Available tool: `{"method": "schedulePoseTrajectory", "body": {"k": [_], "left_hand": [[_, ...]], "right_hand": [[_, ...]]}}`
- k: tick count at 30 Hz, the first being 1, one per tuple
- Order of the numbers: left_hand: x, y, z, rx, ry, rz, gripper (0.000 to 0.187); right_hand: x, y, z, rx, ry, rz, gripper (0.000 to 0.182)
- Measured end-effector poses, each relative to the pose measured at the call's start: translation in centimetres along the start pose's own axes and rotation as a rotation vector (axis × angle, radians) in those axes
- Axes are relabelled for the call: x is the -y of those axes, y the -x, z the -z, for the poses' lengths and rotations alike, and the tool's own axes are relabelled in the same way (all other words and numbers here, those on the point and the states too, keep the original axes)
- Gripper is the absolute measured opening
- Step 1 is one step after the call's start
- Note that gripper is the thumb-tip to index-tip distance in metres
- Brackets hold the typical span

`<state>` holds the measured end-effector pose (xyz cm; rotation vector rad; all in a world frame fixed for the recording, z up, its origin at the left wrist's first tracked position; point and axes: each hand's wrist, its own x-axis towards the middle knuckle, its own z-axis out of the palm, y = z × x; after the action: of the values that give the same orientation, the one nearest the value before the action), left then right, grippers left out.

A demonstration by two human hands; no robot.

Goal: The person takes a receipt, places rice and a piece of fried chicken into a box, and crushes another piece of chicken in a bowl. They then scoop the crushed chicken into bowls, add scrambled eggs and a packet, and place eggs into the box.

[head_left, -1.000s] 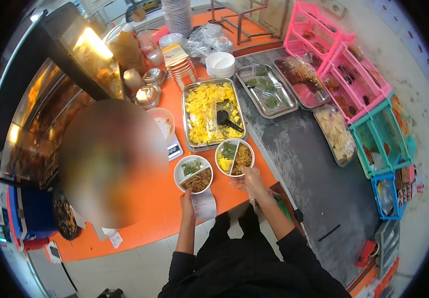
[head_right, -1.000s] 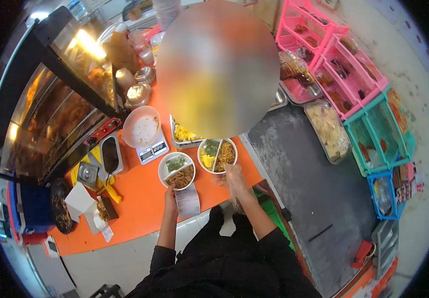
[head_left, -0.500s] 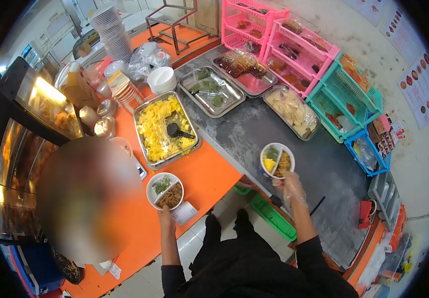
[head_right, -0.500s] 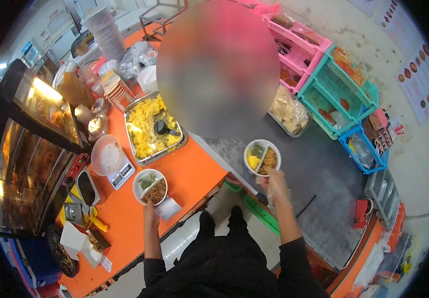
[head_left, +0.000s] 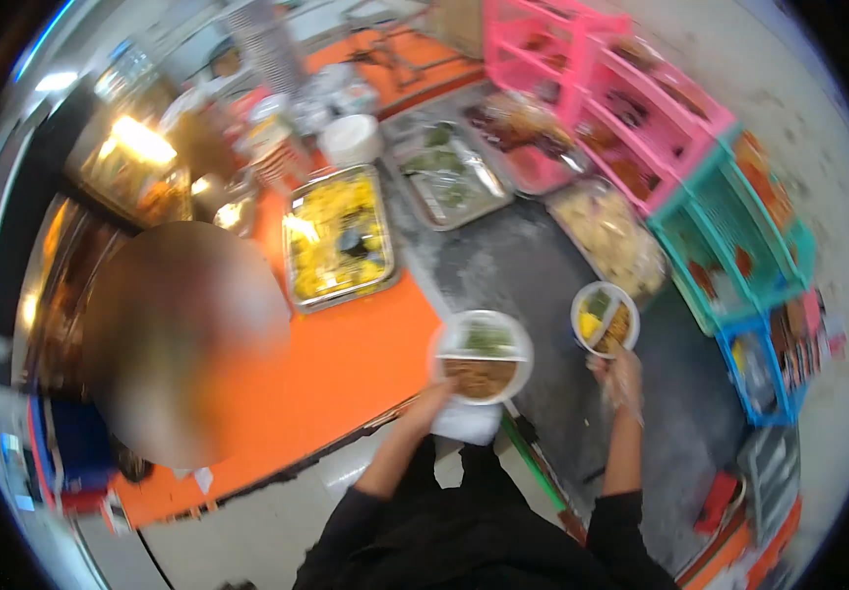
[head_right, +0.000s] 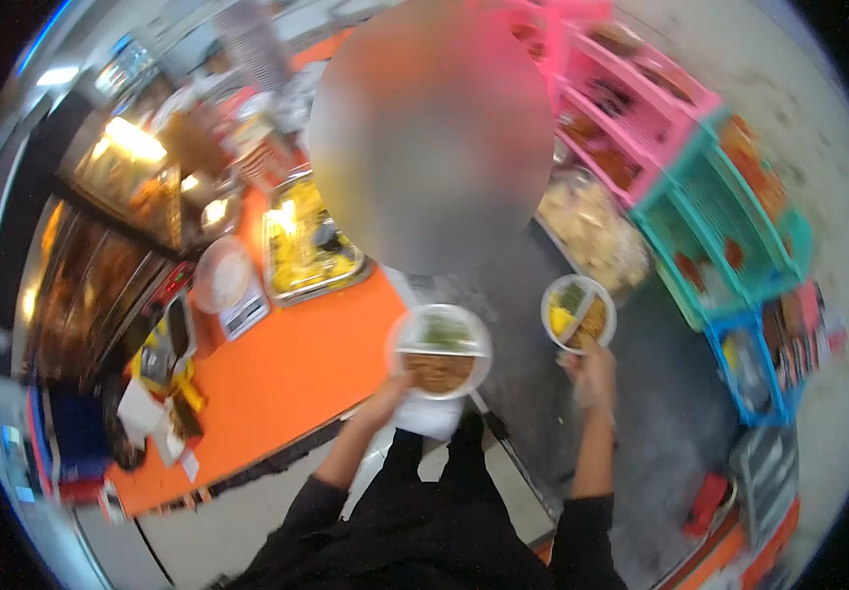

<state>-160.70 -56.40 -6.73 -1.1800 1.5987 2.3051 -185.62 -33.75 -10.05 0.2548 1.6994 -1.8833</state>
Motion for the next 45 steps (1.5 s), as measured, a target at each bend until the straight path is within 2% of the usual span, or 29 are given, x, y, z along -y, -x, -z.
{"method": "schedulePoseTrajectory", "body": {"k": [1, 2, 3, 4, 6, 8, 10, 12, 14, 16, 17, 18, 20, 22, 23, 24, 25, 26, 27, 28, 30, 31, 32, 34, 35, 38, 42, 44, 45], "left_hand": [[-0.5, -1.6, -2.0, 0.061, -0.072, -0.006, 0.04], [1.1, -4.7, -3.8, 0.185, 0.14, -0.147, 0.035], [4.2, -9.7, -5.5, 0.07, -0.133, -0.148, 0.038], [4.9, -12.3, -7.1, 0.1, -0.352, -0.266, 0.042], [4.3, -13.8, -9.5, -0.052, -0.27, -0.208, 0.052], [2.9, -13.4, -10.5, -0.128, -0.25, -0.073, 0.059], [1.9, -12.0, -11.0, -0.099, -0.377, -0.09, 0.058], [4.8, -14.0, -12.7, -0.232, -0.426, -0.131, 0.061], [5.2, -12.6, -12.1, -0.301, -0.167, -0.399, 0.062], [4.8, -9.2, -9.6, -0.269, -0.179, -0.527, 0.062], [4.6, -6.6, -7.8, -0.213, -0.214, -0.652, 0.062], [4.6, -3.5, -5.0, -0.231, -0.2, -0.651, 0.062], [5.1, 4.0, 3.6, -0.167, -0.291, -0.94, 0.055], [9.0, 11.4, 12.8, -0.343, -0.363, -0.754, 0.043], [12.1, 14.3, 17.1, -0.596, -0.3, -0.756, 0.032], [15.0, 17.7, 21.5, -0.729, -0.163, -0.584, 0.027], [18.2, 20.5, 25.8, -0.908, -0.111, -0.337, 0.025], [21.7, 22.9, 29.7, -1.103, 0.008, -0.231, 0.024], [22.8, 26.7, 33.0, -1.248, 0.109, -0.21, 0.027], [25.0, 28.8, 36.0, -1.495, 0.099, -0.159, 0.027], [27.7, 30.9, 42.0, -1.698, 0.173, -0.407, 0.026], [28.2, 31.4, 44.1, -1.739, 0.18, -0.475, 0.027], [28.7, 31.9, 45.8, -1.717, 0.19, -0.464, 0.027], [29.4, 32.1, 47.9, -1.41, -0.376, -0.3, 0.029], [29.5, 31.7, 47.9, -1.432, -0.536, -0.254, 0.033], [29.0, 31.9, 47.3, -1.337, -0.611, -0.241, 0.034], [28.7, 31.2, 45.2, -1.225, -0.646, -0.213, 0.033], [28.2, 30.2, 43.8, -1.214, -0.699, -0.24, 0.031], [27.8, 29.6, 43.0, -1.181, -0.711, -0.234, 0.031]], "right_hand": [[0.6, 0.5, -0.2, 0.018, 0.029, 0.003, 0.029], [0.8, 0.5, 0.1, 0.033, 0.083, -0.003, 0.03], [1.5, 1.9, -0.7, -0.029, 0.298, 0.069, 0.029], [1.2, 1.9, 0.5, -0.06, 0.211, 0.037, 0.031], [2.2, 3.7, 0.1, -0.221, 0.251, 0.12, 0.048], [3.9, 8.2, -1.3, -0.339, 0.339, 0.275, 0.058], [3.7, 9.7, -0.9, -0.351, 0.377, 0.353, 0.062], [3.4, 10.3, -0.8, -0.418, 0.348, 0.425, 0.057], [2.7, 10.8, -1.2, -0.432, 0.545, 0.479, 0.054], [1.7, 10.8, -3.1, -0.4, 0.564, 0.704, 0.053], [1.0, 12.0, -5.6, -0.228, 0.568, 1.05, 0.053], [0.2, 13.1, -8.8, -0.206, 0.574, 1.055, 0.053], [-2.1, 15.5, -15.8, -0.265, 0.803, 1.47, 0.052], [-8.5, 17.6, -23.3, 0.296, 0.397, 0.71, 0.047], [-12.4, 18.1, -27.0, 0.41, 0.208, 0.294, 0.029], [-15.1, 23.7, -31.9, 0.632, 0.629, 0.578, 0.028], [-19.7, 26.1, -35.5, 0.846, 0.548, 0.481, 0.03], [-22.7, 28.7, -39.0, 1.019, 0.822, 0.402, 0.035], [-25.1, 31.3, -42.8, 1.235, 0.887, 0.304, 0.036], [-27.7, 33.9, -46.0, 1.266, 0.901, 0.221, 0.04], [-32.7, 37.0, -50.6, 1.216, 0.852, 0.59, 0.05], [-33.6, 37.6, -53.0, 1.25, 1.089, 0.731, 0.045], [-34.3, 37.9, -54.8, 1.273, 1.329, 0.868, 0.041], [-38.1, 36.3, -55.7, 1.162, 1.375, 0.912, 0.029], [-38.9, 36.1, -56.0, 1.072, 1.398, 0.971, 0.019], [-38.6, 36.4, -55.3, 1.062, 1.417, 0.83, 0.017], [-35.8, 36.3, -50.5, 1.12, 1.628, 0.88, 0.024], [-33.8, 36.1, -47.7, 0.95, 1.38, 1.244, 0.021], [-32.9, 35.9, -46.7, 0.93, 1.395, 1.228, 0.021]]}}
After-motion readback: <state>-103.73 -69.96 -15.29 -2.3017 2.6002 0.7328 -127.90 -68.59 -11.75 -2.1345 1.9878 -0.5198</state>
